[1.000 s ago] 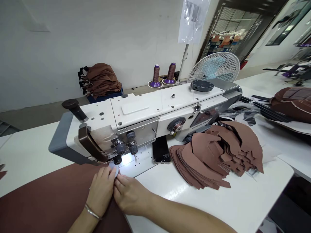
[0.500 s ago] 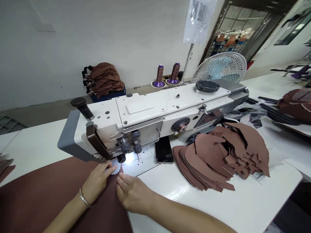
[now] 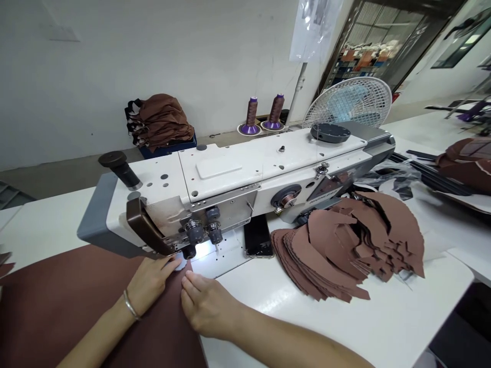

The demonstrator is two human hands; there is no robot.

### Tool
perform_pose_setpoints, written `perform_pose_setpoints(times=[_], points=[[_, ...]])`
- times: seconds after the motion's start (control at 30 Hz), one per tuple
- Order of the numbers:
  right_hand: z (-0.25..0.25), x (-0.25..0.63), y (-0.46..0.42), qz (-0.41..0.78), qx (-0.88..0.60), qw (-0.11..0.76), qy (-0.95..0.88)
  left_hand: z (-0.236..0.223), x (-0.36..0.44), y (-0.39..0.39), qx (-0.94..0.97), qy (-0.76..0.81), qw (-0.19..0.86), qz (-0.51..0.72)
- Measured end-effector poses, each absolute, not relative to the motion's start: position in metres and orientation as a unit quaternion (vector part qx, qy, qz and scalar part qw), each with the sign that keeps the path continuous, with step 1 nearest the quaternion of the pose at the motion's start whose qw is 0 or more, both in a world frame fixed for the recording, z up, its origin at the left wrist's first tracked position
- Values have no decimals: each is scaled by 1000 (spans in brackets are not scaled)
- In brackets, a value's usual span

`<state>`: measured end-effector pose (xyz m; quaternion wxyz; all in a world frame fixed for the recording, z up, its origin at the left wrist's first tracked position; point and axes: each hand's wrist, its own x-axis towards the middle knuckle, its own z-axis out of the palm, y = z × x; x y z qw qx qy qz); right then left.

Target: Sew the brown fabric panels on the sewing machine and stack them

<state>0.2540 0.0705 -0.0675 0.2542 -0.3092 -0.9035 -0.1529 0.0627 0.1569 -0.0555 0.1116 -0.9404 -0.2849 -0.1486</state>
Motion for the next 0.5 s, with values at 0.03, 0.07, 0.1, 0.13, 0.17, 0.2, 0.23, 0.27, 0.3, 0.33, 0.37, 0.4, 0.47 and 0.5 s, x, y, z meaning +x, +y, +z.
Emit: perform_pose_setpoints(times=[0.03,0.07,0.1,0.13,0.17,0.2,0.23,0.27,0.3,0.33,0.37,0.4,0.47,0.5], points=[[-68,254,70,-151,-310,251,-904,-54,64,156,-939,-293,113,-138],[-70,254,70,-149,-312,250,-905,-53,65,155,-938,-301,113,-128],[-71,253,69,-146,-315,249,-904,-51,66,154,-938,-305,112,-120],[-71,253,69,-144,-317,250,-903,-50,68,153,-938,-309,109,-111],[-72,253,68,-141,-320,252,-902,-49,70,152,-939,-311,107,-103],[-73,253,68,-140,-323,254,-901,-49,71,151,-939,-314,105,-93],[-74,252,67,-139,-327,256,-899,-49,73,150,-939,-317,102,-83],[-74,252,67,-137,-329,256,-898,-49,75,149,-940,-320,99,-73],[-75,252,67,-137,-331,257,-898,-49,77,148,-939,-323,97,-63],[-75,252,67,-136,-331,258,-898,-48,80,146,-939,-327,94,-55],[-76,251,67,-136,-330,258,-898,-47,82,145,-938,-333,89,-48],[-76,251,67,-136,-330,259,-898,-46,85,143,-936,-341,81,-38],[-78,250,68,-134,-329,257,-899,-42,91,140,-929,-366,63,-13],[-79,249,68,-133,-331,255,-899,-40,94,138,-924,-379,52,-2]])
